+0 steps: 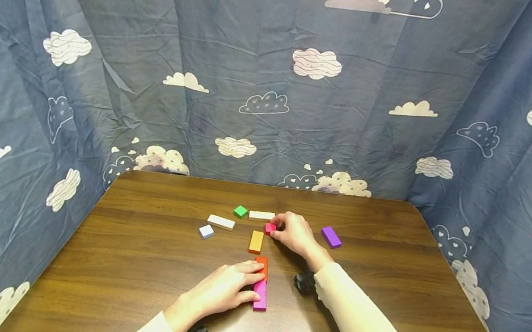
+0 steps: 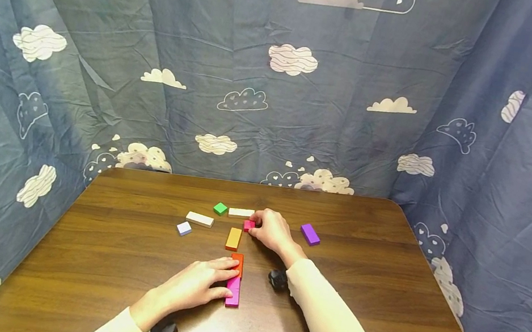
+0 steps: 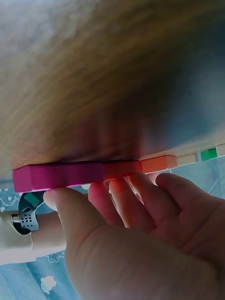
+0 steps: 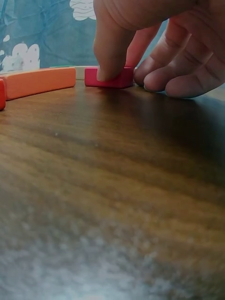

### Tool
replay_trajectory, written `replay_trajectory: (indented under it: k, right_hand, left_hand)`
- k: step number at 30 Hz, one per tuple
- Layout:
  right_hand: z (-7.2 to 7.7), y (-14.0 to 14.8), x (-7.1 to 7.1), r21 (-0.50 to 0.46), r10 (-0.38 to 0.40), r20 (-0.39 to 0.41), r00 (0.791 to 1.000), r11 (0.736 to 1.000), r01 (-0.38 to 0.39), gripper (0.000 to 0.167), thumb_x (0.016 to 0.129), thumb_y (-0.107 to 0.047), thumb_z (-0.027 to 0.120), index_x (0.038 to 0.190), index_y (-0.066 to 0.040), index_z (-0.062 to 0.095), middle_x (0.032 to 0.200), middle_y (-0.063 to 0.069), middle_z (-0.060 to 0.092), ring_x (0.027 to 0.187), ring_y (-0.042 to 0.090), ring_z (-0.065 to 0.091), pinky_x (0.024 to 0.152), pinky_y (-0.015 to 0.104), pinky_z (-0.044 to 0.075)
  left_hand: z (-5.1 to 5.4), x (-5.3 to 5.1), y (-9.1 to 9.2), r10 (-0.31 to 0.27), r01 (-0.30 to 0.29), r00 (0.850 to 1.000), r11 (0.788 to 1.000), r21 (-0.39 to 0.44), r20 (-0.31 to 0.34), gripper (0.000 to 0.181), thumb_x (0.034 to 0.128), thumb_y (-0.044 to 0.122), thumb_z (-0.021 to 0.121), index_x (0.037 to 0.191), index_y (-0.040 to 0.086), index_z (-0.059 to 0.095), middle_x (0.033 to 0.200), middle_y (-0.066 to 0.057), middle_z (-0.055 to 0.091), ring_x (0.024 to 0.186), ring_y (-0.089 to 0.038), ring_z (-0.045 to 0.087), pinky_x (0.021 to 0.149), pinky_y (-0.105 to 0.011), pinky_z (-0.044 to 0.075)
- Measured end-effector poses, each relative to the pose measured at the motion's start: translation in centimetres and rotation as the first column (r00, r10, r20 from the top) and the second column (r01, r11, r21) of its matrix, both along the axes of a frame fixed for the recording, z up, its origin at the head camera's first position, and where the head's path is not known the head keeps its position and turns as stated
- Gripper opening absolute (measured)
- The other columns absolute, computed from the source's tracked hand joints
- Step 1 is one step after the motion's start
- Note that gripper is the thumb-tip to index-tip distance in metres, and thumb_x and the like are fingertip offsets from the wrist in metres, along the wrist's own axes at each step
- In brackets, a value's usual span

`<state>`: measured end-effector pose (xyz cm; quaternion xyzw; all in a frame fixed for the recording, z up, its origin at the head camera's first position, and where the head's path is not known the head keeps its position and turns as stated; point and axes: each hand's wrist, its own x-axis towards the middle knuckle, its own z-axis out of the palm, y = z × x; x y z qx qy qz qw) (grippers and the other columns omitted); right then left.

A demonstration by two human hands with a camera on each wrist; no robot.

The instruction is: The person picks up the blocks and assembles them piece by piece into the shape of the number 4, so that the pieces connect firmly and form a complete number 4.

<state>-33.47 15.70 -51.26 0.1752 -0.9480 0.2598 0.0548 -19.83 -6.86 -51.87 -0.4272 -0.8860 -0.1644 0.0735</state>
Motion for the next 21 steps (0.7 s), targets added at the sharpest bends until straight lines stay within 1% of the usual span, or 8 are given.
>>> replay_trajectory:
  k: [6, 9, 17, 21]
  right_hand:
    - [-0.3, 0.1, 0.1, 0.003, 0.003, -0.005, 1.0, 1.0, -0.003, 0.023, 0.078, -0.023, 0.085, 0.099, -0.02, 0.076, 0.089, 0.0, 0.065, 0.08, 0.015, 0.058, 0.073, 0.038, 0.048]
    - [-0.3, 0.2, 0.3, 0.009, 0.008, -0.011, 1.0, 1.0, -0.008, 0.023, 0.077, -0.023, 0.085, 0.098, -0.02, 0.076, 0.089, 0.001, 0.065, 0.079, 0.015, 0.058, 0.072, 0.038, 0.047]
    - [0.0, 0.5, 1.5, 0.018, 0.014, -0.016, 1.0, 1.0, -0.014, 0.024, 0.076, -0.025, 0.086, 0.096, -0.018, 0.076, 0.09, 0.001, 0.066, 0.08, 0.016, 0.059, 0.073, 0.038, 0.049]
    - [0.2, 0.7, 2.0, 0.016, 0.027, -0.026, 0.999, 1.0, -0.026, 0.023, 0.076, -0.025, 0.087, 0.095, -0.018, 0.076, 0.091, 0.001, 0.067, 0.081, 0.016, 0.06, 0.073, 0.038, 0.049]
  left_hand:
    - [0.1, -0.1, 0.0, -0.004, 0.004, 1.0, 0.999, 0.034, -0.001, 0.049, 0.0912, 0.038, 0.073, 0.131, 0.01, 0.069, 0.141, -0.008, 0.059, 0.129, -0.021, 0.056, 0.102, -0.036, 0.048]
    - [0.1, -0.2, 0.0, 0.001, -0.001, 1.0, 0.999, 0.032, -0.007, 0.049, 0.0903, 0.04, 0.073, 0.13, 0.012, 0.07, 0.14, -0.007, 0.06, 0.128, -0.02, 0.057, 0.101, -0.035, 0.049]
    - [-0.1, -0.3, 0.1, 0.01, -0.008, 0.999, 1.0, 0.029, -0.036, 0.049, 0.0885, 0.044, 0.073, 0.127, 0.013, 0.072, 0.137, -0.006, 0.063, 0.124, -0.018, 0.059, 0.098, -0.033, 0.05]
    - [-0.1, -0.4, 0.2, 0.018, -0.017, 0.999, 1.0, 0.027, -0.039, 0.048, 0.0882, 0.044, 0.073, 0.126, 0.014, 0.073, 0.136, -0.005, 0.063, 0.122, -0.017, 0.061, 0.097, -0.032, 0.051]
